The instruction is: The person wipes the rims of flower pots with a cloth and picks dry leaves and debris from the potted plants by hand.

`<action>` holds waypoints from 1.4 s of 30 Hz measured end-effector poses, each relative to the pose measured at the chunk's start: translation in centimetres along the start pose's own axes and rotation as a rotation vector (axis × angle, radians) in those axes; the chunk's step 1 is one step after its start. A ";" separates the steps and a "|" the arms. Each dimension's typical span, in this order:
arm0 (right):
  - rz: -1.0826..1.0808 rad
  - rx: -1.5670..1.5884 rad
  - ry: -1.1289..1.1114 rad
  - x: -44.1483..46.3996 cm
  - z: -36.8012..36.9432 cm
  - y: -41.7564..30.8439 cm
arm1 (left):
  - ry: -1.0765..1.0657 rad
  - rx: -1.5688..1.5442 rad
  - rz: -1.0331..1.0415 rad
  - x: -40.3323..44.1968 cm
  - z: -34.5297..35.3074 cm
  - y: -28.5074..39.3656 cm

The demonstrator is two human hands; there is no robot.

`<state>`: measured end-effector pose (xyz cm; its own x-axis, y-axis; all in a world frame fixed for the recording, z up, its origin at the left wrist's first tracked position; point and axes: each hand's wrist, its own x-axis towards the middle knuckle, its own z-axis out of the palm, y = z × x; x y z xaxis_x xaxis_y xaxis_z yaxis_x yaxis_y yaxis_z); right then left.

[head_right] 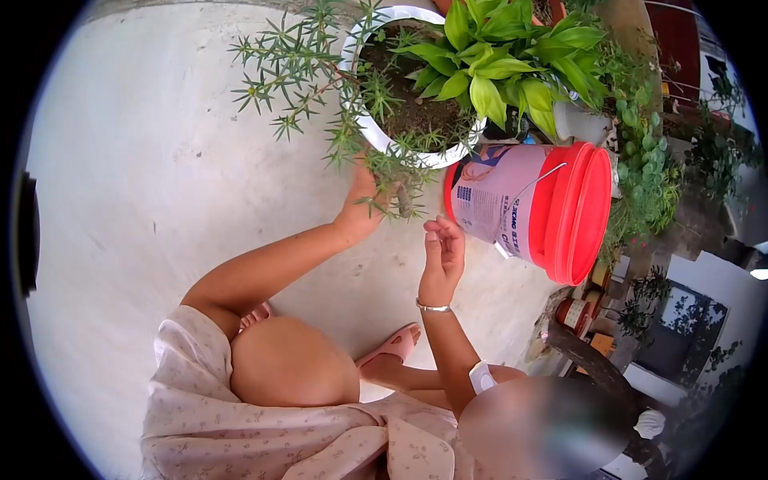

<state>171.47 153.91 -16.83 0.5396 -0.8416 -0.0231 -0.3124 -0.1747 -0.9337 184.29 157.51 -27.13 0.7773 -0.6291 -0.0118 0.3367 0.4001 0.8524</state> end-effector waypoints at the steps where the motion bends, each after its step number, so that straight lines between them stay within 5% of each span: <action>1: 0.129 0.046 -0.020 0.7 -0.1 1.3 | -0.160 0.228 -0.009 -0.3 -0.4 -0.6; 4: 0.525 0.503 -0.050 2.3 0.7 3.9 | -0.409 0.553 -0.018 -1.7 -0.3 0.1; 7: 0.609 0.936 -0.190 2.6 1.5 6.1 | -0.573 0.707 -0.080 -2.6 -0.4 2.9; 10: 0.590 1.094 -0.250 1.8 1.8 8.0 | -0.739 0.886 -0.111 -2.6 -0.7 4.3; 16: 0.457 1.240 0.077 4.1 1.4 8.0 | -0.858 1.140 0.014 -0.9 2.1 10.6; 18: 0.319 1.114 0.223 6.5 0.3 7.9 | -0.834 1.229 -0.063 -0.1 2.7 12.1; 20: 0.198 0.986 0.279 9.4 -0.7 6.9 | -0.669 0.985 -0.185 0.9 3.1 13.1; 25: 0.036 0.570 0.435 13.3 3.4 6.1 | -0.620 1.031 -0.189 1.8 3.2 13.7; 27: 0.050 0.542 0.530 10.8 5.6 4.9 | -0.595 0.981 -0.230 1.8 3.1 13.5; 32: 0.239 0.757 0.251 4.6 11.3 4.0 | -0.640 0.941 -0.295 2.0 4.2 13.4; 34: 0.390 1.079 0.366 5.4 13.4 3.2 | -0.633 0.946 -0.364 1.9 4.6 13.4; 37: 0.576 0.986 0.417 8.3 14.1 3.3 | -0.668 1.037 -0.346 1.8 4.6 13.2; 42: 0.529 0.887 0.627 12.1 11.5 5.8 | -0.636 1.183 -0.423 1.5 6.8 13.8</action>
<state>185.15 148.59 -26.64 -0.0424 -0.8477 -0.5288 0.3976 0.4713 -0.7873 186.45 157.59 -11.79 0.2542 -0.8759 -0.4101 -0.4056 -0.4815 0.7769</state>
